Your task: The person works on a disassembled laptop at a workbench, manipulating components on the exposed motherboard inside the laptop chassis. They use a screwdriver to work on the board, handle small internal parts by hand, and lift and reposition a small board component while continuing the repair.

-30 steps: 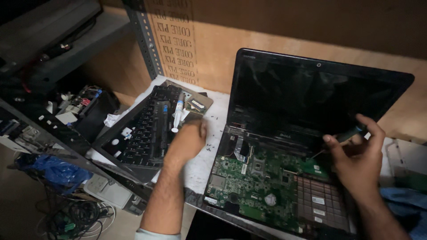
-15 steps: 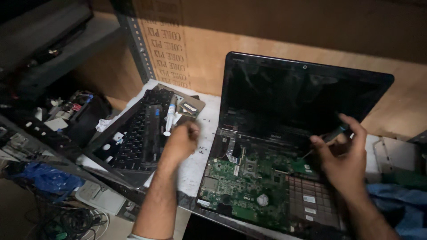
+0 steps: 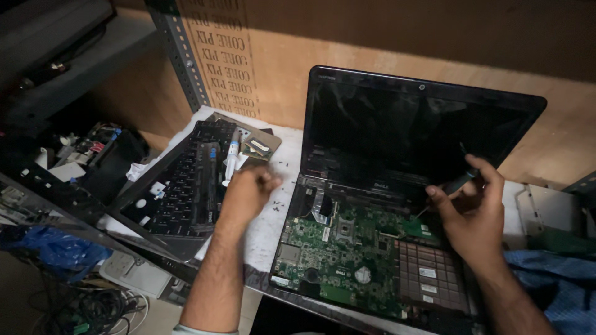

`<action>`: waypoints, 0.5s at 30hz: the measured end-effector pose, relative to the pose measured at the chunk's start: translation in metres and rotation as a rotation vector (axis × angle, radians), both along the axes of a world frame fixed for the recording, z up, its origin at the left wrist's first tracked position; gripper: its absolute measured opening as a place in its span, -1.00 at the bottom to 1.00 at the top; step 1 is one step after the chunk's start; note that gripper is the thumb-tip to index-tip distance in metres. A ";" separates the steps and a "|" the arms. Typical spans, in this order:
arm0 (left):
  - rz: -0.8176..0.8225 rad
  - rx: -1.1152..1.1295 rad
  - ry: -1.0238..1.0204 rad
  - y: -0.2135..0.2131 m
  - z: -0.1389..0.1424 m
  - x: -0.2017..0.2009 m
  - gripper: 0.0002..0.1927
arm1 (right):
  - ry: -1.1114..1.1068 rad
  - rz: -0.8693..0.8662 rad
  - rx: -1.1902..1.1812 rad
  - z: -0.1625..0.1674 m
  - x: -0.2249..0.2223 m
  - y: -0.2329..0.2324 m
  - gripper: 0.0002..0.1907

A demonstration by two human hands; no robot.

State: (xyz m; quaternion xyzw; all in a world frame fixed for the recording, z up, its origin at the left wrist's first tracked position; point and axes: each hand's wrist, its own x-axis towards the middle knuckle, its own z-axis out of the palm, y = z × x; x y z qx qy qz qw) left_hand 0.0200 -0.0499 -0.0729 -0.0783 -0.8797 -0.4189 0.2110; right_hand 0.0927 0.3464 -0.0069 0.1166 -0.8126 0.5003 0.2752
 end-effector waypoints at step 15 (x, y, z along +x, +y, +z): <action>-0.880 0.884 -0.740 0.148 0.043 -0.019 -0.74 | 0.038 0.025 -0.235 0.002 0.010 -0.015 -0.20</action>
